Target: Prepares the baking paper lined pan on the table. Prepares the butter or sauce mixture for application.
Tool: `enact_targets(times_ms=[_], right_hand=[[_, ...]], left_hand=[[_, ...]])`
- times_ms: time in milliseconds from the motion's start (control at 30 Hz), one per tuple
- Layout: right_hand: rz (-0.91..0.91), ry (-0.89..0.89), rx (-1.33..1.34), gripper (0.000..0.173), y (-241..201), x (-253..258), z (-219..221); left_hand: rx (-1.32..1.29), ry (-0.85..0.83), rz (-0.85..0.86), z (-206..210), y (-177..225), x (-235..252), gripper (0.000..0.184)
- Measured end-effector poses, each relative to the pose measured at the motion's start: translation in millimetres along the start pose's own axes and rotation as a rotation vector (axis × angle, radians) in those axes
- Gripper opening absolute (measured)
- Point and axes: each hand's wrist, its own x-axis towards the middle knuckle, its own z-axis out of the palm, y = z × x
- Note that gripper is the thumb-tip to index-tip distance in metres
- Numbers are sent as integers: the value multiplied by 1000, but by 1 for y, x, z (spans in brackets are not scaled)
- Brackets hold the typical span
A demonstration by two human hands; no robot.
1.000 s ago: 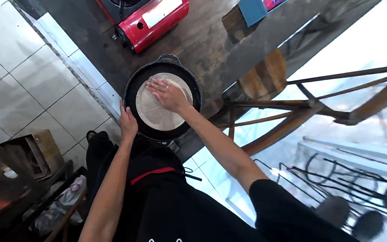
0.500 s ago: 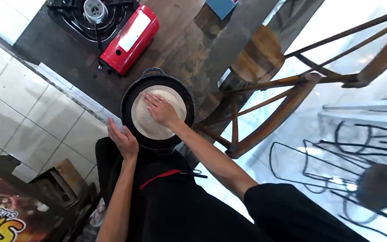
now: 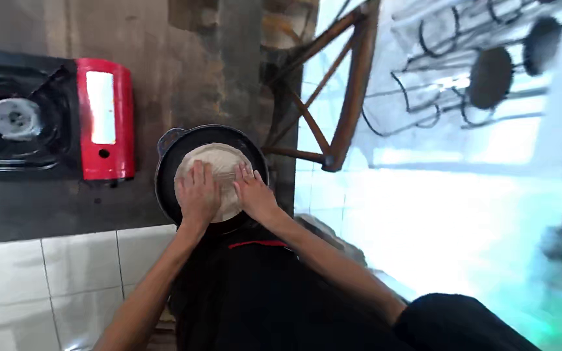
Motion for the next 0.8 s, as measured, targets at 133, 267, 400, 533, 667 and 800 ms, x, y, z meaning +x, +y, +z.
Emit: enact_targets(times_ms=[133,267,400,533,667,800], right_hand=[[194,-110,83,61,-30,-32,13],[299,-184,192,59,-51,-56,22],[345,-13,453,55,-59,-87,32],[389,182,682,54,-61,-113,47],[439,282,790,53,-57,-124,54],[462,200,746,51,-54,-112,59]], left_hand=[[68,-145,137,-24,-7,18,63],[72,-161,565,-4,-14,42,52],[64,-235,1060,16,-26,47,45],[145,-309,1289,24,-35,45,47],[246,-343,1264,26,-33,47,54],[300,-351,1248,22,-27,44,62]])
